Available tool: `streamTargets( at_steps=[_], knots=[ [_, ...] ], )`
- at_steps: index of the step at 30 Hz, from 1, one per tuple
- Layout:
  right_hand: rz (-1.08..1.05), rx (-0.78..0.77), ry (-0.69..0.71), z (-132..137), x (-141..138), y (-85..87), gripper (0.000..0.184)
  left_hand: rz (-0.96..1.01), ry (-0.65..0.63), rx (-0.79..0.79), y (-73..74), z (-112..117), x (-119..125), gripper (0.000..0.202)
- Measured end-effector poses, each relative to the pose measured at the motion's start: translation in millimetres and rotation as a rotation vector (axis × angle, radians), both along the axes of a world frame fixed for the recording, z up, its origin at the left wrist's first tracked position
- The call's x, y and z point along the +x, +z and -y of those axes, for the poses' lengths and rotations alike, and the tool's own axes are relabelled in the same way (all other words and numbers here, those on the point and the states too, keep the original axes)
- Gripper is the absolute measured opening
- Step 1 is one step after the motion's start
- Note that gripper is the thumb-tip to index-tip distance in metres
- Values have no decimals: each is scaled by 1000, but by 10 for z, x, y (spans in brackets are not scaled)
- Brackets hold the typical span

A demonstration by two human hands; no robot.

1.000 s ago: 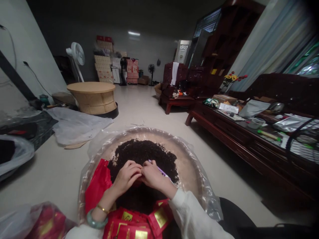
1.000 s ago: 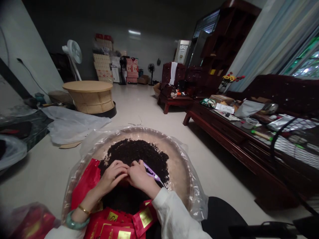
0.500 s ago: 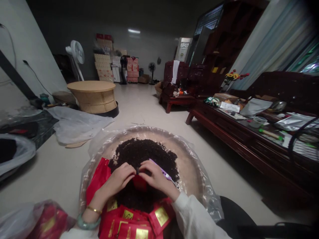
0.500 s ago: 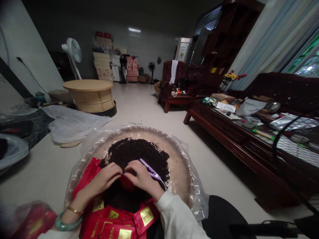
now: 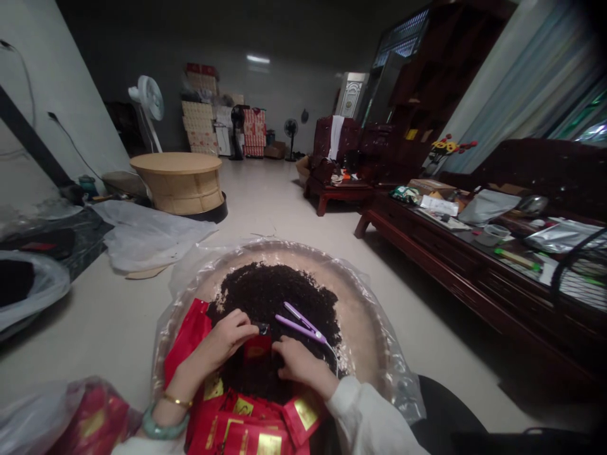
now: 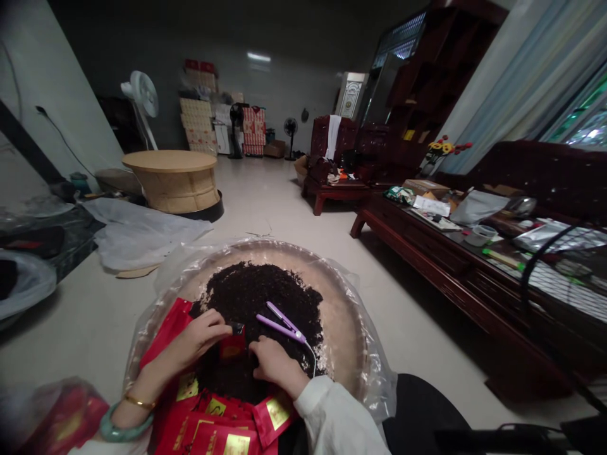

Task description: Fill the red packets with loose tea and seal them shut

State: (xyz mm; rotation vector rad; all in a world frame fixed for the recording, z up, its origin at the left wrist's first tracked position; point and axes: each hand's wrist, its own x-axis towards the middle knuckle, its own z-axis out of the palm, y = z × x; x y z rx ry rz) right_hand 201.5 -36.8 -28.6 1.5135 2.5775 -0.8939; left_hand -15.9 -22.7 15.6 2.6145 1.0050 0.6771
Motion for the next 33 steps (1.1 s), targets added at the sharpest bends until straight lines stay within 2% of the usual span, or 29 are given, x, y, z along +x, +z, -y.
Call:
streamTargets(
  at_steps=[4,8,11,14,16,18,23,25,28,29,30,31,32,33],
  knots=[
    [-243,-57,-137,-150,93,124,27,18,-3,20,-31,2,9,29],
    [-493,79,-235,-286,99,525,17,26,-2,13,-56,-11,43,25],
    [-597,130,-193,-295,5,818,18,38,-1,1,-51,-20,63,25],
    [-637,80,-153,-246,-90,935,32,42,-1,-5,-27,-14,58,25],
    [-636,44,-168,-205,-119,934,39,43,10,-15,1,0,44,25],
    [-587,73,-161,-165,-123,913,37,47,22,-47,40,20,32,24],
    [-268,359,28,-86,-132,834,19,114,55,-124,133,47,66,19],
    [-199,421,38,-88,-147,775,20,182,79,-165,122,37,105,17],
    [-260,423,28,-137,-140,679,18,384,176,-266,3,7,174,9],
    [-306,404,13,-160,-128,653,16,483,221,-329,-63,0,200,15],
    [-357,375,-3,-185,-111,633,14,596,268,-420,-136,-3,228,36],
    [-406,344,-19,-208,-92,618,12,676,271,-553,-211,-1,258,57],
    [-450,314,-34,-229,-72,606,12,729,253,-692,-284,9,291,69],
    [-484,288,-55,-247,-54,597,11,760,242,-804,-350,26,327,72]
  ],
)
